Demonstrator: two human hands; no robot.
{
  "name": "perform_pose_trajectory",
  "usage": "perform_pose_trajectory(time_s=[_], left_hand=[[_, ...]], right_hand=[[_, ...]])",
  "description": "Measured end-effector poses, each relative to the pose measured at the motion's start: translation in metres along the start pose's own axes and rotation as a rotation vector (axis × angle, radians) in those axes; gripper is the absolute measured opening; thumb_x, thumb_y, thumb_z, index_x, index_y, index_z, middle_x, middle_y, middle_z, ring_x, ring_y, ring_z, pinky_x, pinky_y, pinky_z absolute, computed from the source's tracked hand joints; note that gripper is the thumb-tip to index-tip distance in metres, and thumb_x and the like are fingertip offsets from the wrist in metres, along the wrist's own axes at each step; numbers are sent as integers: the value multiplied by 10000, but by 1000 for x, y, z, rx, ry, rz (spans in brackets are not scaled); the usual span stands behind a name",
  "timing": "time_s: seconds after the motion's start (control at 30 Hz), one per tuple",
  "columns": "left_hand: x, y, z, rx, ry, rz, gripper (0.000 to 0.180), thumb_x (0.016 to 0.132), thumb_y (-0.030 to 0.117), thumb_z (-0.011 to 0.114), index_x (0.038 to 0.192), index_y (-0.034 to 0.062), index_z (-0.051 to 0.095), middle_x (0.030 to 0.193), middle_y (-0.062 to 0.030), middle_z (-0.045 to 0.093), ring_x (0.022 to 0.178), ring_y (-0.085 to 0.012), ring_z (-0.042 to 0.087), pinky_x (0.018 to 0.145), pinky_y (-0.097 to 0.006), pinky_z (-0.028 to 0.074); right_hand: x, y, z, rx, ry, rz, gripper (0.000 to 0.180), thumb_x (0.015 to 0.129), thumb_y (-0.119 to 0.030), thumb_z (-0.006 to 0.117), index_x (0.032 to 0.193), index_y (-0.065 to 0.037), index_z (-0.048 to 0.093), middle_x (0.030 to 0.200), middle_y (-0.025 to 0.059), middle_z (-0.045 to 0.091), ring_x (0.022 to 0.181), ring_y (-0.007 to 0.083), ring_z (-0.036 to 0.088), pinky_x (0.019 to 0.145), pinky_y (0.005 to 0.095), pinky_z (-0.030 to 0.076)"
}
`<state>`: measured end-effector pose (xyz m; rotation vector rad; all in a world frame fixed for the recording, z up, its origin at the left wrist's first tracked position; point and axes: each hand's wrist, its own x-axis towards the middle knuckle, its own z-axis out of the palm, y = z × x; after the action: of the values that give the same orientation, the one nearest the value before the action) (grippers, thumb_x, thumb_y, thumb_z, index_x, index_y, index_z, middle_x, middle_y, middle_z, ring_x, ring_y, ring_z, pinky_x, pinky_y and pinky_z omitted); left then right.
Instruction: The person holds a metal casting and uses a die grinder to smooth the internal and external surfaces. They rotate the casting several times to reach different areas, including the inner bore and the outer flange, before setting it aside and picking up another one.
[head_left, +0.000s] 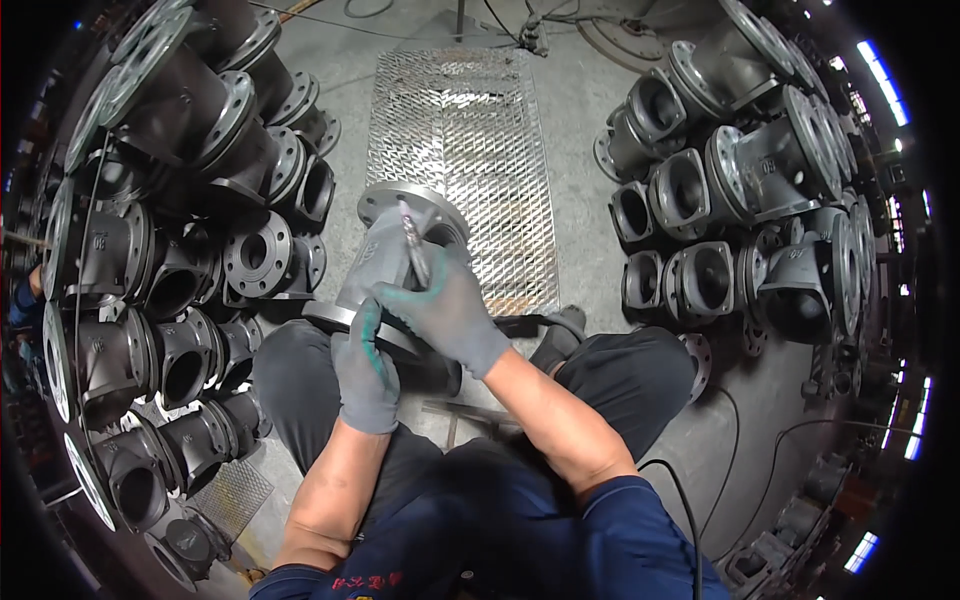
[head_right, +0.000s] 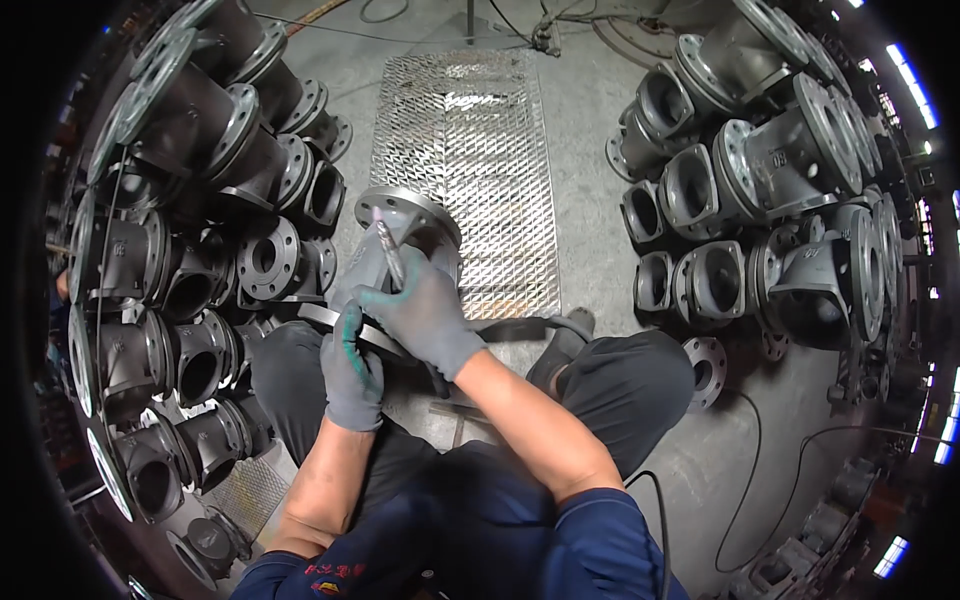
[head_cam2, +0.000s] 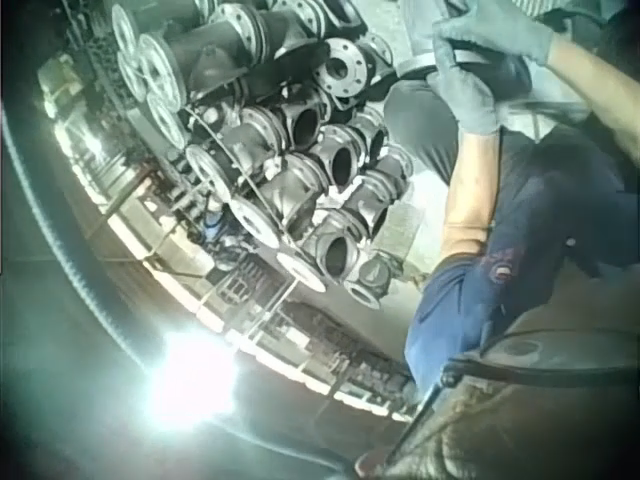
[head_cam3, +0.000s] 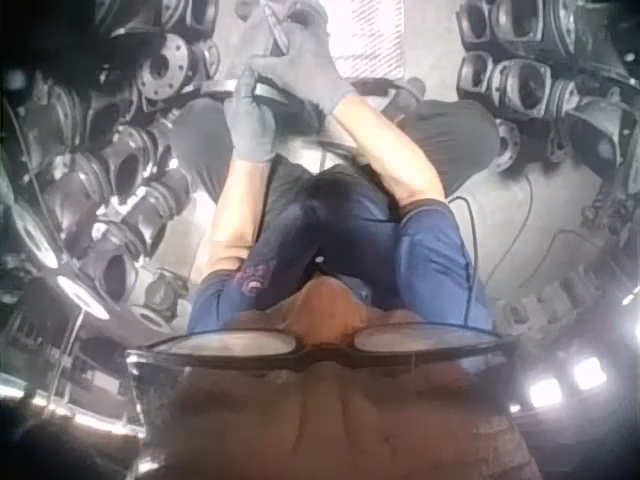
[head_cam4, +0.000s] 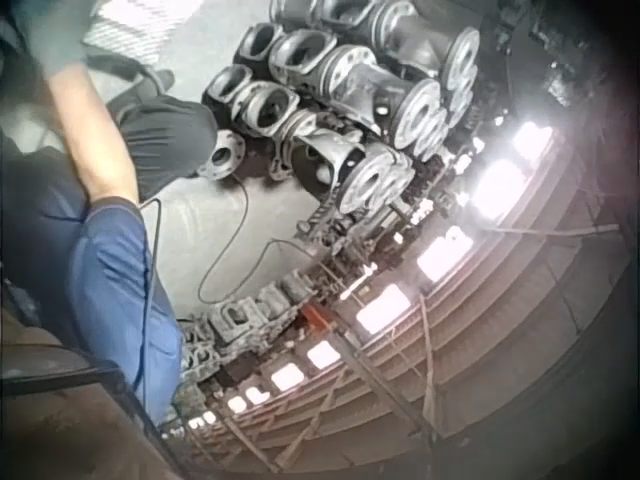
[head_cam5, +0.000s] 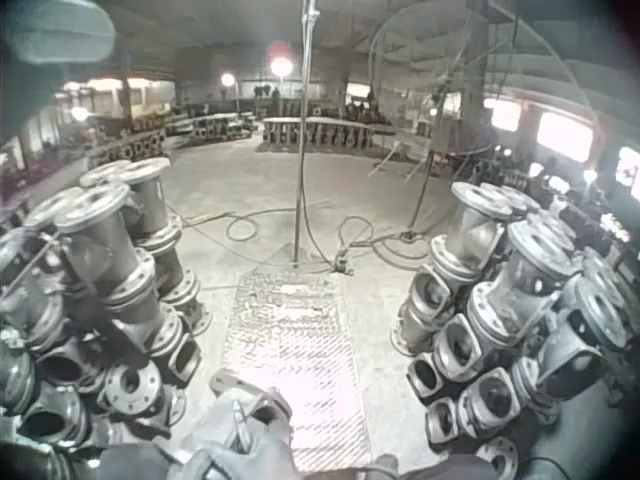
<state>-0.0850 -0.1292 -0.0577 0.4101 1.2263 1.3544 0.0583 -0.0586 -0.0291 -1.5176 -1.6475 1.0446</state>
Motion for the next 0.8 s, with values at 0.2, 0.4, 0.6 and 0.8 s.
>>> perform_pose_trajectory(time_s=[0.2,0.4,0.6,0.8], left_hand=[[17,-31,18,-468,-2,-154,507,1181,411,420,1488,62,621,1463,-109,683,1354,-274,644,1200,-432,488],[31,-34,53,-447,-16,-214,572,1164,506,395,1506,98,604,1482,-124,669,1355,-292,646,1183,-463,505],[59,-70,44,-513,-113,-172,518,1187,480,383,1522,121,547,1415,-105,662,1298,-290,652,1146,-460,527],[37,-60,39,-323,-65,-338,590,1169,568,394,1576,159,520,1484,-103,658,1360,-330,644,1163,-514,523]], right_hand=[[32,-30,-7,-99,-146,34,444,868,-273,844,1123,64,711,1053,305,740,1015,477,731,930,510,594],[44,-13,-1,-366,-266,-42,490,926,-301,808,1190,81,652,1129,303,756,1099,451,759,968,503,608],[45,-7,-2,-439,-355,-73,661,968,-232,713,1477,148,527,1193,281,748,1090,402,770,901,492,624],[40,21,-33,-55,-257,-81,441,984,-372,782,1287,-61,706,1102,239,756,1021,429,750,908,499,587]])
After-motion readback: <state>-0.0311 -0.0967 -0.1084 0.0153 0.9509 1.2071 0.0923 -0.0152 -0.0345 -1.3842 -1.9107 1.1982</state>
